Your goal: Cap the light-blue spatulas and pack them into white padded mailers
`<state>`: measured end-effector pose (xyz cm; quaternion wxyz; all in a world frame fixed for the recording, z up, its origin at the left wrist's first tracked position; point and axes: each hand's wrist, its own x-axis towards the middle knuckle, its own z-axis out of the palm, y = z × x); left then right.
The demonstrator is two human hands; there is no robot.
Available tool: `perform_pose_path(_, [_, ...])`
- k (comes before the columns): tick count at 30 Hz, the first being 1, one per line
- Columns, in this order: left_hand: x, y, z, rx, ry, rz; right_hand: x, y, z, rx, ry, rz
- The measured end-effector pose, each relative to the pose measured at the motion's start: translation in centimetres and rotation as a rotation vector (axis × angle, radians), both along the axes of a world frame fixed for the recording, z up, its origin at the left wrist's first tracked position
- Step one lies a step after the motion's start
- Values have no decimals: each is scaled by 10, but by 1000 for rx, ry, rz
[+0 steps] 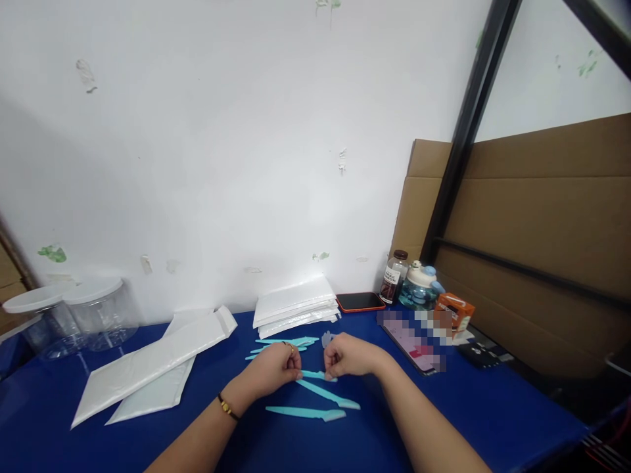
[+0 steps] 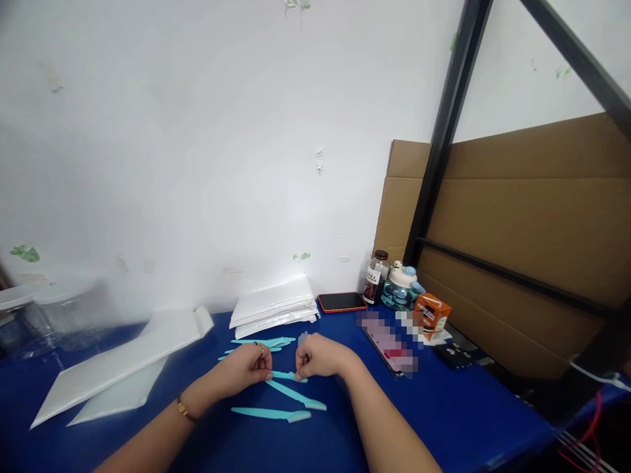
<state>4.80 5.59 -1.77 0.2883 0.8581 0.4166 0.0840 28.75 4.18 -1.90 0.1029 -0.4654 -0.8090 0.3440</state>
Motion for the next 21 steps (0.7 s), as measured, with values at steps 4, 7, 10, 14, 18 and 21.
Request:
perform_pose_path(4, [-8,10,3,28,-59,77,5,2,4,74,88,-94])
perform_pose_path(7, [-8,12,3,48,-84,73,0,1,5,35,165,-109])
perform_pose_path(10, [-10,14,1,55,-73,73,-3,2,1,-6,176,-119])
perform_pose_path(14, [-21,24,0,109,-11,166,6,9,-3,155,120,-250])
perform_pose_path(18, [-26,25,3,238,34,213,14,16,-4,314,37,-344])
perform_pose_path(21, [-16,13,7,252,-38,100,13,12,-1,290,80,-288])
